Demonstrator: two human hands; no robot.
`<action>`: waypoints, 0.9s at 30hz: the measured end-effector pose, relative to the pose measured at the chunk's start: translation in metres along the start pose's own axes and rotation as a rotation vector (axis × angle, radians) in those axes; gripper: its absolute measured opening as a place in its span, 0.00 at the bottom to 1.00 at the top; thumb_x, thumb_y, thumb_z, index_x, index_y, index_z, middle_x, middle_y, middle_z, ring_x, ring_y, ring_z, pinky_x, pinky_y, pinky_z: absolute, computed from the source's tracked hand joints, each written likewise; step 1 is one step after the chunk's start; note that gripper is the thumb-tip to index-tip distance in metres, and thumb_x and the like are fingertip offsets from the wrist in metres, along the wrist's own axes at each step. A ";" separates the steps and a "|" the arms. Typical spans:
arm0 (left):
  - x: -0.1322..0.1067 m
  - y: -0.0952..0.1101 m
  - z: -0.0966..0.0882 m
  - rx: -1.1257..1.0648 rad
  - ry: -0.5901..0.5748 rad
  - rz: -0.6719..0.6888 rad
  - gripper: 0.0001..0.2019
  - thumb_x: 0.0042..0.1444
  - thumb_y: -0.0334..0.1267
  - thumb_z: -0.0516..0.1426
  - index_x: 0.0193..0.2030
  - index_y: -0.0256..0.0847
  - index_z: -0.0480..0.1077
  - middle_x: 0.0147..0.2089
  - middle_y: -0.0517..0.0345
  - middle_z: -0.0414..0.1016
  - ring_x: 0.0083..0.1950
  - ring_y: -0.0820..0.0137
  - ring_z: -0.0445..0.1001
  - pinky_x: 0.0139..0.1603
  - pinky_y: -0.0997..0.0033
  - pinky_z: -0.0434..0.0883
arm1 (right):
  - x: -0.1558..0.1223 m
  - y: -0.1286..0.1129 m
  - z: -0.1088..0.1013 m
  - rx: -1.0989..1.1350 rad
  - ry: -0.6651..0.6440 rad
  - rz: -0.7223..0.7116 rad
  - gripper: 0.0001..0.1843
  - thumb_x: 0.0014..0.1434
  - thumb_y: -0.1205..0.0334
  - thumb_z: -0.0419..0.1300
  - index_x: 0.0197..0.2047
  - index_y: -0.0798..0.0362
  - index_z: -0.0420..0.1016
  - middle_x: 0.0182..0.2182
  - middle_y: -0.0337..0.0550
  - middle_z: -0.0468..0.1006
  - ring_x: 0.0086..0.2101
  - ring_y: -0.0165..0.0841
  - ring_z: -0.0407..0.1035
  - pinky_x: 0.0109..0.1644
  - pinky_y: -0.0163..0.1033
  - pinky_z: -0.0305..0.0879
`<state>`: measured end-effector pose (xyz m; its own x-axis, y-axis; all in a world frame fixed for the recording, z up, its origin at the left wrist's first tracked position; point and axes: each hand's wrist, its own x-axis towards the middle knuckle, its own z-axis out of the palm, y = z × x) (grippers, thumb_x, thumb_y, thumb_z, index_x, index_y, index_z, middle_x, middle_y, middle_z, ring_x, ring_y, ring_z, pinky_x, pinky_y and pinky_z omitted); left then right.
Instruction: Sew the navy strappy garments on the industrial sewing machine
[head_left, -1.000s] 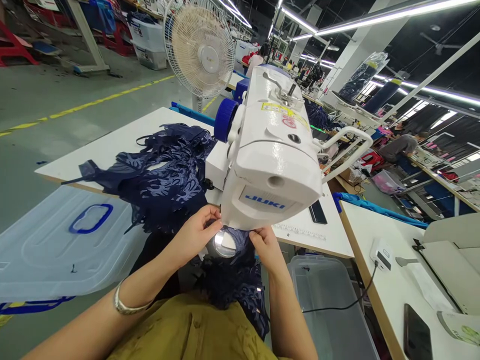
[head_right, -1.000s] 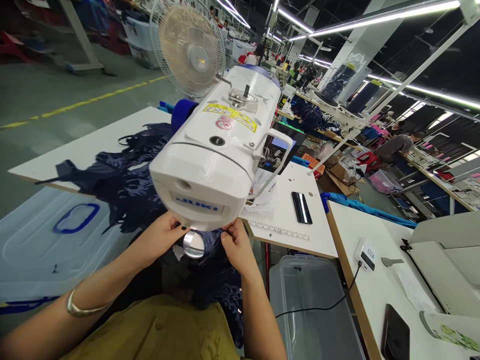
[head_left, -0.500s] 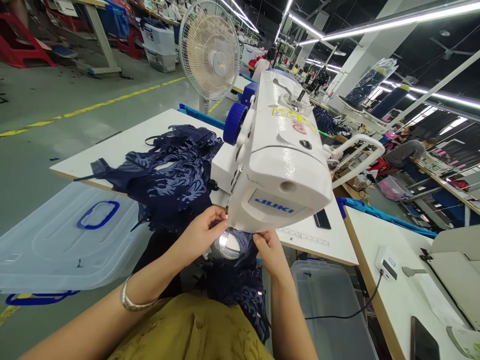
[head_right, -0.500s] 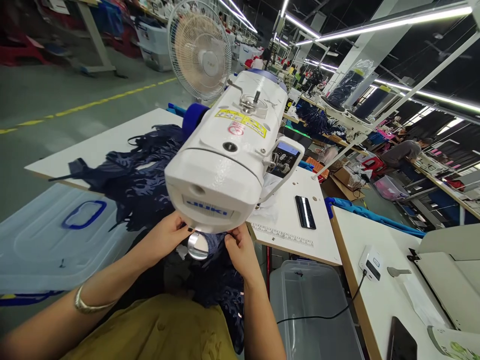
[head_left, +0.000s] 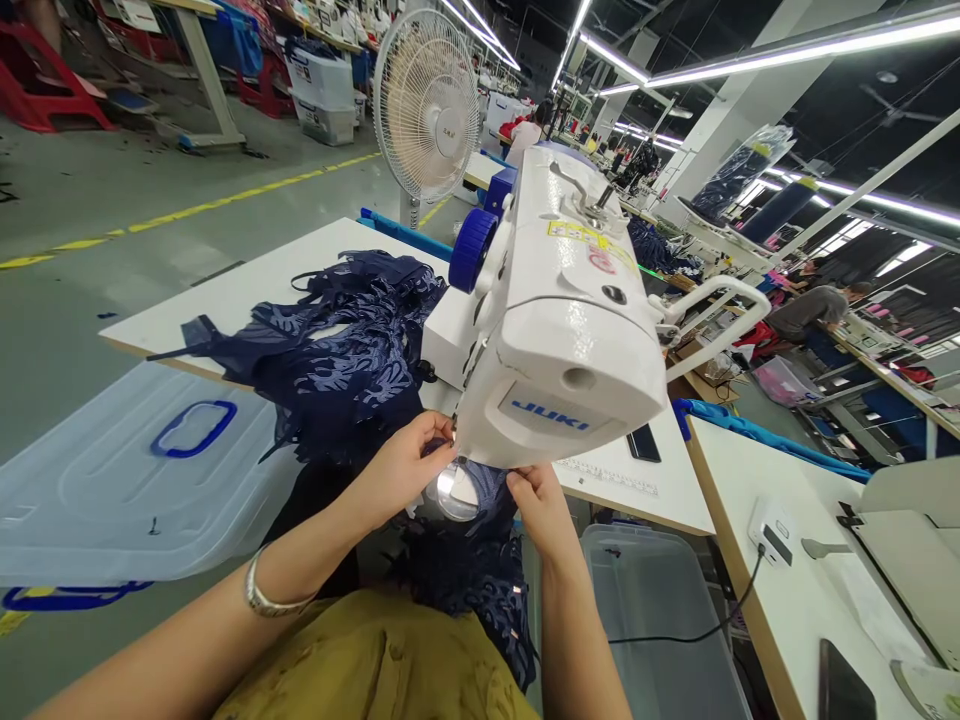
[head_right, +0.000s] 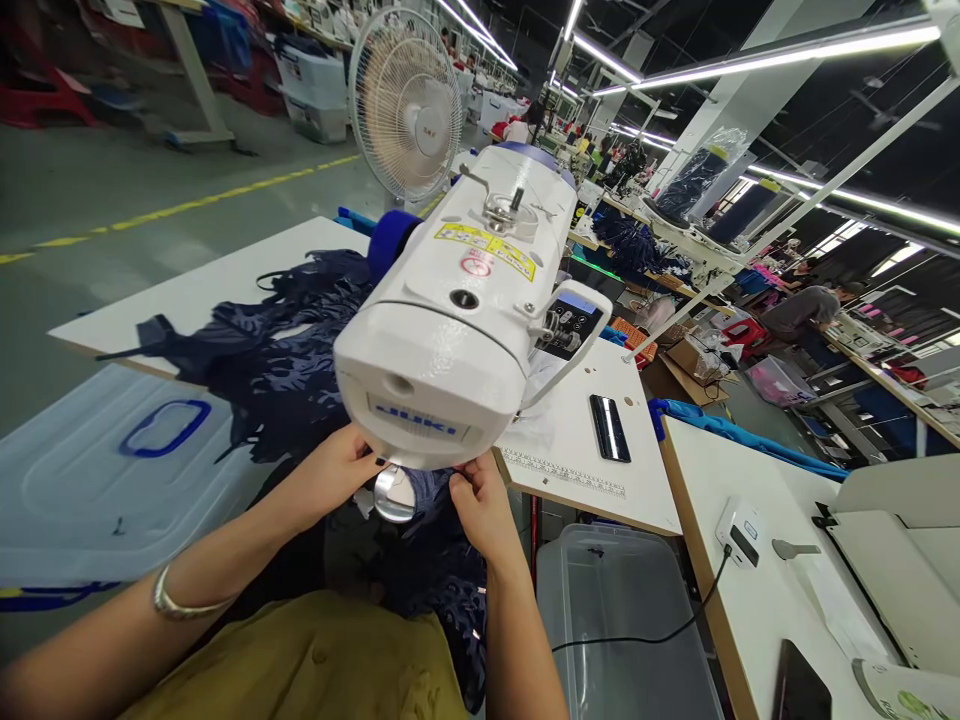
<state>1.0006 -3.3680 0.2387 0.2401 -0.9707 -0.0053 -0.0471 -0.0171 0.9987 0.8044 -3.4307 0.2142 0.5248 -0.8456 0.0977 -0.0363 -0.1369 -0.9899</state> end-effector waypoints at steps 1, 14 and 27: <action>0.000 0.001 0.000 -0.015 0.001 0.002 0.10 0.51 0.41 0.60 0.39 0.41 0.69 0.38 0.55 0.75 0.41 0.62 0.72 0.49 0.61 0.67 | 0.000 0.000 0.000 0.002 -0.004 -0.001 0.15 0.57 0.66 0.53 0.49 0.49 0.69 0.46 0.42 0.77 0.49 0.33 0.70 0.54 0.37 0.63; 0.002 -0.012 0.002 -0.081 -0.004 0.053 0.08 0.52 0.38 0.59 0.38 0.41 0.67 0.38 0.57 0.73 0.41 0.65 0.71 0.48 0.64 0.67 | -0.005 0.003 -0.001 0.015 -0.011 -0.007 0.15 0.58 0.63 0.54 0.50 0.49 0.68 0.45 0.43 0.77 0.49 0.34 0.70 0.59 0.42 0.60; -0.008 -0.013 -0.030 0.061 -0.130 0.005 0.12 0.59 0.47 0.55 0.37 0.39 0.68 0.30 0.63 0.67 0.32 0.73 0.64 0.34 0.73 0.62 | -0.007 0.023 -0.006 -0.023 0.098 0.057 0.12 0.56 0.53 0.61 0.41 0.49 0.71 0.41 0.44 0.79 0.46 0.37 0.72 0.55 0.43 0.63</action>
<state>1.0280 -3.3533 0.2274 0.1121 -0.9936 -0.0102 -0.1079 -0.0224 0.9939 0.7948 -3.4311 0.1910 0.4354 -0.8987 0.0521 -0.0838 -0.0981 -0.9916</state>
